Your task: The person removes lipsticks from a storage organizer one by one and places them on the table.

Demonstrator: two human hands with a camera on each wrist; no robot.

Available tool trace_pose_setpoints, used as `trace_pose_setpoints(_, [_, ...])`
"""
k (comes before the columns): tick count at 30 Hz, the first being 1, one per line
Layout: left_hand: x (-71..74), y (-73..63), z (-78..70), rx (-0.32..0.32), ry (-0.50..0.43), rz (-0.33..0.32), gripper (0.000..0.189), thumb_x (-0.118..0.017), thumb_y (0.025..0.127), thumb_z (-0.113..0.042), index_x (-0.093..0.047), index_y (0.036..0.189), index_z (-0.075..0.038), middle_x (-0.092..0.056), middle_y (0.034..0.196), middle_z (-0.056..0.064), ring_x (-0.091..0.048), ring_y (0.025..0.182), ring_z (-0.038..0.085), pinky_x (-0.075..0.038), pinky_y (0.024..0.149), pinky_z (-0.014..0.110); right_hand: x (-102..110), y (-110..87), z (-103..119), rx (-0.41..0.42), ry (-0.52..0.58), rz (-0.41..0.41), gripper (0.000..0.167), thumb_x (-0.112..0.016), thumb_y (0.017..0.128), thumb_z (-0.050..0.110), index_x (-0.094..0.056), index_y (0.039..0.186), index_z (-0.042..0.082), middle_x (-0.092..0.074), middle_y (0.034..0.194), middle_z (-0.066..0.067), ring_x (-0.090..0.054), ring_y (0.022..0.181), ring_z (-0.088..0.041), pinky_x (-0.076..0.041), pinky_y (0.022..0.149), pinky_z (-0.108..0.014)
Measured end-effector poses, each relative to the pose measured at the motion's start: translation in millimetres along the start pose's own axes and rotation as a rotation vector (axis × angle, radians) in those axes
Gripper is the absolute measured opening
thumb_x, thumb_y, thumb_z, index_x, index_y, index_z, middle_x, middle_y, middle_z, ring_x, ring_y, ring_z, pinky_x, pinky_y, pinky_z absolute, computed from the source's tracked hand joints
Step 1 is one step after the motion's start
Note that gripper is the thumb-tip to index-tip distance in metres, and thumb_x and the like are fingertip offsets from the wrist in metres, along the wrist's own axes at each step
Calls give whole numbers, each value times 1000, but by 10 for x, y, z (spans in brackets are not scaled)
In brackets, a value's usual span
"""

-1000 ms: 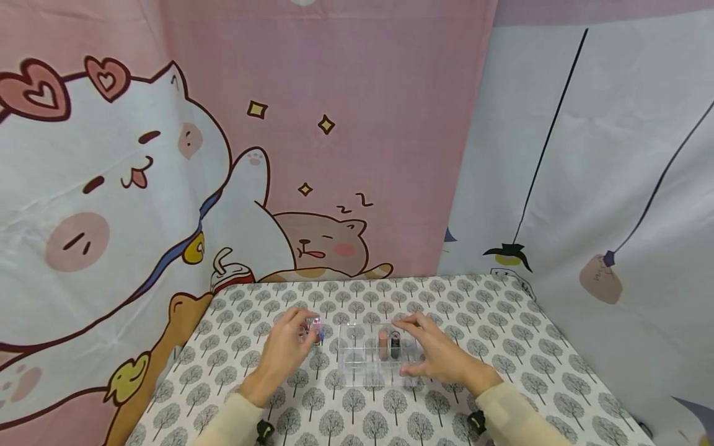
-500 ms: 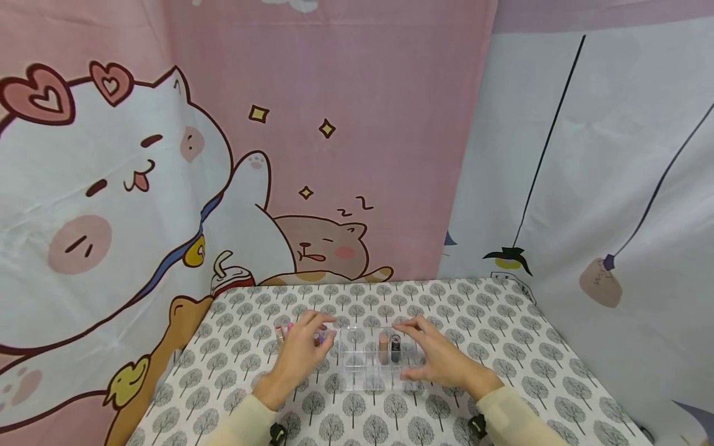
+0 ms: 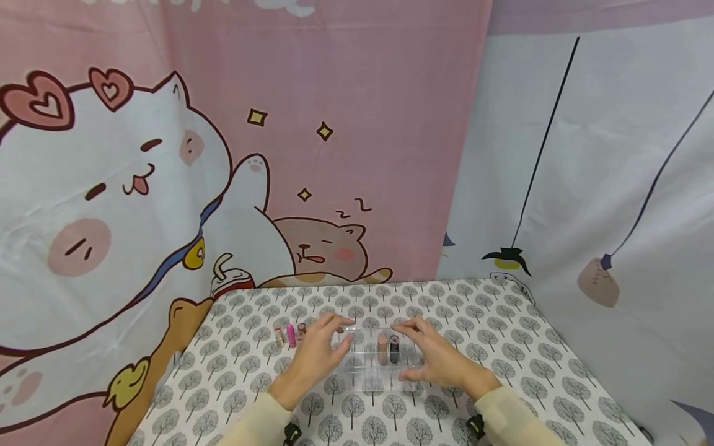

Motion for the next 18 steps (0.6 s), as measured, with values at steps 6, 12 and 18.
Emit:
trace_pose_setpoints(6, [-72,40,-44,-34,-5,24,34,-90,101,-14,-81,134,-15,-80,125,4,-79,103,20,-71,87,30,-5,3,-16,10,-6,-5,104,-103,90,38,-48,178,24,-52,169,-10,-59,153,-38,-62,123,-67])
trace_pose_setpoints(12, [-158,66,-86,-63,-1,56,32,-91,102,-16,-82,132,-15,-81,124,5,-82,103,20,-69,84,23,-11,2,-18,20,-12,-7,104,-103,90,39,-48,178,24,-53,168,-8,-60,152,-37,-62,123,-66])
trace_pose_setpoints(18, [-242,88,-125,-117,-4,55,35,-94,98,-11,-81,130,-11,-81,122,5,-83,101,21,-71,84,23,-18,-1,-18,31,-26,-10,104,-103,90,39,-49,177,22,-53,167,-8,-61,150,-35,-63,122,-65])
Point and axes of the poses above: each hand's wrist, its own y-axis towards the middle knuckle, its own x-axis out of the back of the hand, z = x × y, the point moved 1 cm from there along y, towards the middle knuckle
